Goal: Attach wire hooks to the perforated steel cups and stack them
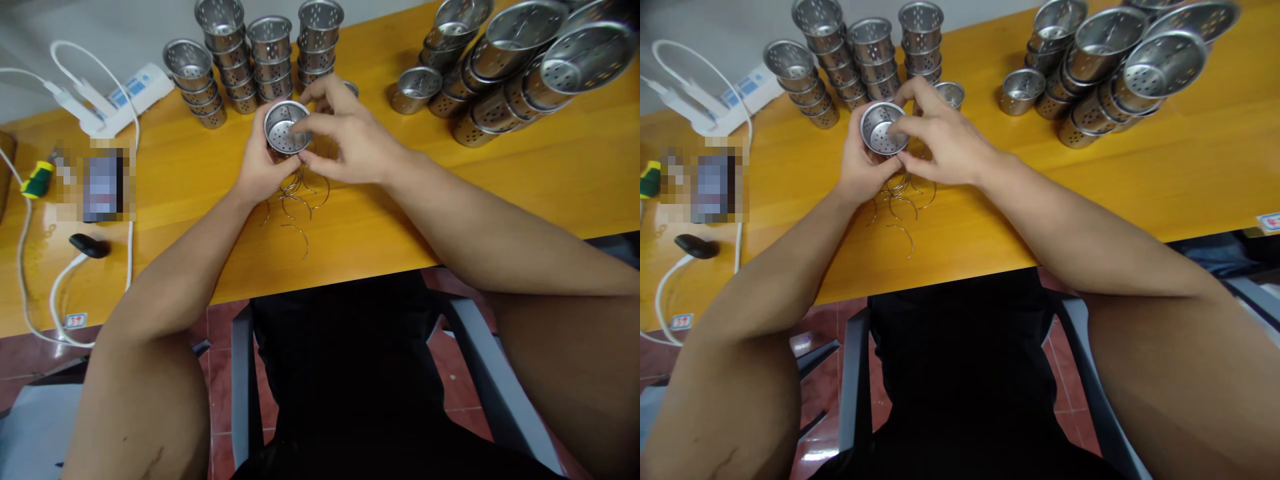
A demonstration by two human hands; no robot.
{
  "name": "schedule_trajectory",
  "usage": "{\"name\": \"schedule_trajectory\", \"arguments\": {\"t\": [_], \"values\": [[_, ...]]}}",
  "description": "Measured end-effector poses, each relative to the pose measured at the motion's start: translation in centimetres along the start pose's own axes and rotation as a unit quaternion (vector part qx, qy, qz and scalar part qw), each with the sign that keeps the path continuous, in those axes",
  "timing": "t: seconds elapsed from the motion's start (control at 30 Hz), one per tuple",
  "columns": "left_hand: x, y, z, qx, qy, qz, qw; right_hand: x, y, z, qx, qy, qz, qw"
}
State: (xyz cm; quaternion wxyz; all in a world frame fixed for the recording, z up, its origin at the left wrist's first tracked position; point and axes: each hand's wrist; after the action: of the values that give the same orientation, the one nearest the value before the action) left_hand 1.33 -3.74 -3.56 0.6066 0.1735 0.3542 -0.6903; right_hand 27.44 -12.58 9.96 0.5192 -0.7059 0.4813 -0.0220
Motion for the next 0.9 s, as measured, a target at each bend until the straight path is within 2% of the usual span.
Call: {"name": "schedule_trajectory", "arguments": {"t": [0.17, 0.27, 0.37, 0.5, 0.67, 0.77, 0.9], "values": [[0.1, 0.1, 1.3, 0.037, 0.036, 0.007, 0.999, 0.0, 0.2, -1.4, 0.011, 0.004, -0.015, 1.0], [0.1, -0.2, 1.9, 0.008, 0.044, -0.002, 0.999, -0.1, 1.1, -1.1, 0.009, -0.002, -0.033, 0.999], [0.2, -0.6, 1.6, -0.014, 0.043, -0.022, 0.999, -0.3, 1.3, -1.0, 0.022, 0.013, -0.034, 0.999], [0.5, -0.8, 0.9, -0.021, -0.023, -0.026, 0.999, -1.0, -1.0, -1.0, 0.112, 0.082, 0.002, 0.99], [0.8, -0.9, 1.7, -0.028, -0.041, -0.008, 0.999, -1.1, -5.5, 1.2, 0.275, 0.229, 0.053, 0.932], [0.6, -1.1, 2.4, -0.035, -0.047, -0.017, 0.998, -0.7, -7.3, 2.7, 0.292, 0.284, 0.069, 0.911], [0.5, -1.3, 2.8, -0.049, -0.035, -0.036, 0.998, -0.5, -8.0, 3.4, 0.311, 0.36, 0.085, 0.875]]}}
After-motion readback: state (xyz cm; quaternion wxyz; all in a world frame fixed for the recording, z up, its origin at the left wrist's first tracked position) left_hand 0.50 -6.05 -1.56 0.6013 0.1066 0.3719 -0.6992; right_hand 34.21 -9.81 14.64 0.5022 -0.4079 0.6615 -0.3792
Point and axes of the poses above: each hand's wrist, its own x-axis away from the middle knuckle, its own y-axis out of the palm, z = x × y, and after that the axes turned 5 degrees about z, right-handed
